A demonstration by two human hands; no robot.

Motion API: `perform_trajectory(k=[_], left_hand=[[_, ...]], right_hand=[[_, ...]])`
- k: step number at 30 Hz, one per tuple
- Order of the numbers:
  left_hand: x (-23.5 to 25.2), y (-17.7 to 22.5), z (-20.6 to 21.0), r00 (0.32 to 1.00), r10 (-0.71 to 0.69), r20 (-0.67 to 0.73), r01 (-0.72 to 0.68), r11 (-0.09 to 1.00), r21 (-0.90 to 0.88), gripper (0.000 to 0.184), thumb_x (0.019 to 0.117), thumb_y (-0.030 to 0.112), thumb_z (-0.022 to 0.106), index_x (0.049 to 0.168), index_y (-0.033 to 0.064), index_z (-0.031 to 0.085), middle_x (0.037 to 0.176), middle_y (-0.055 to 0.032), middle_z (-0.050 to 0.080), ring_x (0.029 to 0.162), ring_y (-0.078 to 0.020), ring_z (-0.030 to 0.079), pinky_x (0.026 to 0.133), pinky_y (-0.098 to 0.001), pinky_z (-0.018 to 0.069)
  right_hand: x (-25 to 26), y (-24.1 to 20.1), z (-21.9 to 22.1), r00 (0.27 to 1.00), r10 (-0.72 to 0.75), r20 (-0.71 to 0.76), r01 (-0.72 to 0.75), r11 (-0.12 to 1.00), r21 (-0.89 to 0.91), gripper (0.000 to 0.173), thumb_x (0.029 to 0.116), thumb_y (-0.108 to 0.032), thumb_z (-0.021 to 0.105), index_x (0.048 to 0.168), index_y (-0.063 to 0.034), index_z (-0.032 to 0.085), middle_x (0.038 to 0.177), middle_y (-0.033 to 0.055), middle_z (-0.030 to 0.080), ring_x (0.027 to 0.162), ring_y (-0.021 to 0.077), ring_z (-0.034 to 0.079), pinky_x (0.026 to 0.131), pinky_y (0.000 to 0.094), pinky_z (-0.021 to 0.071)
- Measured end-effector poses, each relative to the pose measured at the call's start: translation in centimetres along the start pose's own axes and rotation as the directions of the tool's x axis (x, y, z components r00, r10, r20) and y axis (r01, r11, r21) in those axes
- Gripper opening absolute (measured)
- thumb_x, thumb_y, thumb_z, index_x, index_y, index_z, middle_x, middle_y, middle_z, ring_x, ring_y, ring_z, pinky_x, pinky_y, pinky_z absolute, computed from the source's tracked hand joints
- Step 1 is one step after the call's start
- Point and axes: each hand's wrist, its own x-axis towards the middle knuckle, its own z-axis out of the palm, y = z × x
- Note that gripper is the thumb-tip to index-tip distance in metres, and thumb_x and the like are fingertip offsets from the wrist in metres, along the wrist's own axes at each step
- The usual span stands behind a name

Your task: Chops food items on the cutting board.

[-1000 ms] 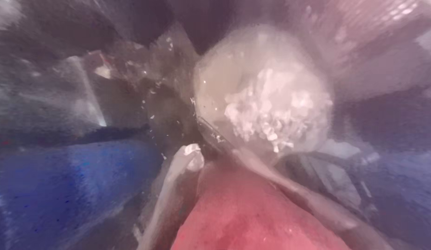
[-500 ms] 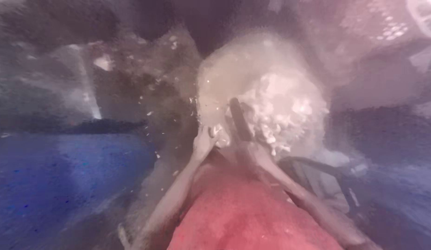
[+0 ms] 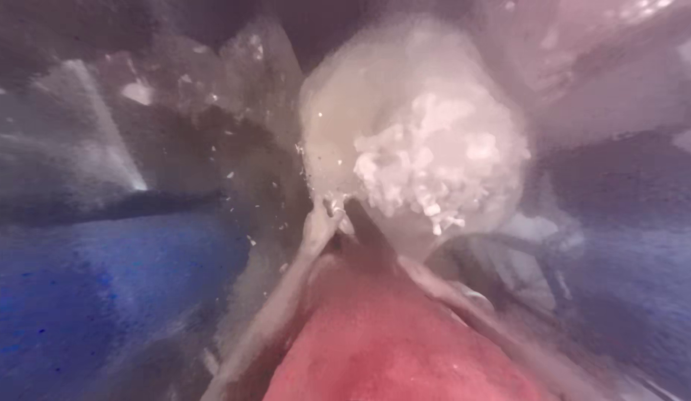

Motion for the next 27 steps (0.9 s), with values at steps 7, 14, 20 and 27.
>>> perform_trajectory(k=[7, 14, 20, 27], left_hand=[[0.9, -1.7, -1.1, 0.988, 0.133, -0.075, -0.133, 0.991, 0.004, 0.049, 0.1025, 0.031, 0.060, 0.145, 0.0115, 0.045, 0.100, -0.0166, 0.070, 0.084, -0.0304, 0.072, 0.079, -0.0520, 0.0601], [-0.3, -1.5, 0.2, 0.937, 0.314, -0.157, -0.286, 0.942, 0.177, 0.043, 0.1035, 0.030, 0.054, 0.144, 0.0153, 0.057, 0.154, -0.0147, 0.049, 0.113, -0.0338, 0.069, 0.091, -0.0544, 0.0581], [-0.8, 0.2, 1.1, 0.985, 0.111, -0.130, -0.070, 0.956, 0.284, 0.073, 0.0986, 0.041, 0.061, 0.157, 0.0069, 0.035, 0.141, -0.0196, 0.059, 0.115, -0.0350, 0.067, 0.096, -0.0536, 0.0546], [-1.1, -2.4, 1.6, 0.988, 0.154, 0.001, -0.143, 0.922, -0.359, 0.063, 0.0951, 0.021, 0.070, 0.148, 0.0043, 0.040, 0.119, -0.0172, 0.067, 0.103, -0.0238, 0.068, 0.091, -0.0435, 0.0576]], right_hand=[[-1.8, -5.9, -1.5, 0.929, -0.007, -0.371, -0.101, 0.958, -0.270, 0.051, 0.1101, -0.045, 0.035, 0.132, -0.0052, 0.059, 0.107, 0.0130, 0.067, 0.097, 0.0209, 0.066, 0.090, 0.0436, 0.0551], [-2.8, -18.9, -0.9, 0.540, -0.707, -0.457, 0.659, 0.693, -0.293, 0.078, 0.1010, -0.068, 0.036, 0.132, 0.0009, 0.055, 0.105, 0.0030, 0.068, 0.093, 0.0025, 0.066, 0.084, 0.0260, 0.0593], [4.4, -14.2, 0.2, 0.854, -0.340, -0.395, 0.130, 0.873, -0.470, 0.058, 0.1087, -0.041, 0.041, 0.151, -0.0018, 0.045, 0.131, 0.0199, 0.065, 0.119, 0.0257, 0.064, 0.106, 0.0436, 0.0500], [2.2, -16.9, 1.9, 0.777, -0.469, -0.419, 0.375, 0.880, -0.291, 0.052, 0.1051, -0.033, 0.047, 0.143, 0.0030, 0.049, 0.123, 0.0153, 0.066, 0.111, 0.0158, 0.065, 0.100, 0.0345, 0.0538]])
